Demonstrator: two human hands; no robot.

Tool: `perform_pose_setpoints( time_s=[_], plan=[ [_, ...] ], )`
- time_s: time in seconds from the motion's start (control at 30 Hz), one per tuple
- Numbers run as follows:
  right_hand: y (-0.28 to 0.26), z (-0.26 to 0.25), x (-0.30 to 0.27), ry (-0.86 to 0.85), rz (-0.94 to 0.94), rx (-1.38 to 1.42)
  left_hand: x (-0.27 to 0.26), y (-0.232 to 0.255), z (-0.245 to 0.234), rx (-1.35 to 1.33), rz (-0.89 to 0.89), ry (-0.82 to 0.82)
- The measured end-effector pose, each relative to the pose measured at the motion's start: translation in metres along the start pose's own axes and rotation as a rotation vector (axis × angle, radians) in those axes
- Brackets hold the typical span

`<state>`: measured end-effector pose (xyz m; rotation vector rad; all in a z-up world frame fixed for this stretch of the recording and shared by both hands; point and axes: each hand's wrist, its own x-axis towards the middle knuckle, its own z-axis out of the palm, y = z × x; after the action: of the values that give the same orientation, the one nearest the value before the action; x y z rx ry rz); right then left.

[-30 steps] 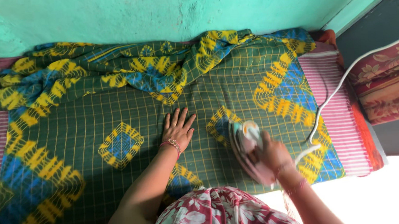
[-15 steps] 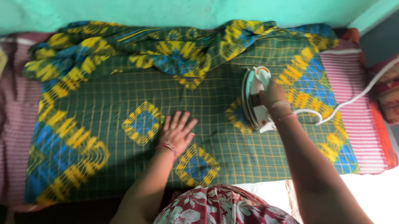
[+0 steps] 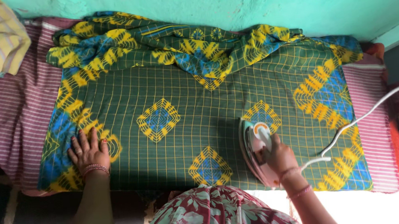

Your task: The person irons a large green and yellow patterned cloth on a bed, smooths the fabric by hand, and then folds the cloth.

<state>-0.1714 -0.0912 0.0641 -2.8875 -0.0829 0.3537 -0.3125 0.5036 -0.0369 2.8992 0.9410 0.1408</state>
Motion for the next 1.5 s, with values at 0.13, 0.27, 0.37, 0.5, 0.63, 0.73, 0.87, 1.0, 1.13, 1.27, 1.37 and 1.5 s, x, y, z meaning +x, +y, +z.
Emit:
perform_pose_setpoints(
  time_s=[0.13,0.27,0.37,0.5,0.63,0.73,0.87,1.0,1.13,1.27,1.37,1.5],
  plan=[
    [-0.01,-0.015,0.05,0.031,0.009,-0.022,0.001,0.0,0.0,-0.075,-0.136,-0.048],
    [-0.024,-0.03,0.122,0.099,0.023,-0.008,0.006,0.003,-0.004,-0.079,-0.15,-0.044],
    [-0.035,-0.036,0.17,0.208,-0.005,0.1,0.006,0.002,-0.003,-0.069,-0.139,-0.064],
    [-0.061,-0.034,0.191,0.247,0.08,0.104,0.007,0.001,-0.002,-0.066,-0.115,-0.064],
    [-0.088,-0.026,0.149,0.133,0.118,0.258,0.008,-0.003,-0.001,-0.061,-0.089,-0.077],
    [-0.092,-0.005,0.084,0.076,-0.116,0.199,0.013,-0.008,0.0,-0.032,-0.043,-0.071],
    [-0.097,0.03,0.005,-0.056,-0.093,0.07,0.023,-0.017,0.003,-0.041,-0.01,-0.068],
    [-0.107,0.034,0.0,0.045,-0.167,0.084,0.042,-0.015,0.007,-0.042,-0.018,-0.055],
    [-0.12,0.027,0.046,0.06,-0.162,0.099,0.056,-0.005,0.006,-0.035,-0.072,-0.053],
    [-0.139,0.02,0.126,0.111,-0.172,0.147,0.065,0.0,0.0,-0.034,-0.092,-0.088],
    [-0.161,0.011,0.18,0.166,-0.136,0.179,0.064,0.001,-0.003,-0.046,-0.109,-0.124],
    [-0.184,0.005,0.219,0.138,-0.051,0.138,0.064,0.002,-0.007,-0.009,-0.099,-0.159]
  ],
)
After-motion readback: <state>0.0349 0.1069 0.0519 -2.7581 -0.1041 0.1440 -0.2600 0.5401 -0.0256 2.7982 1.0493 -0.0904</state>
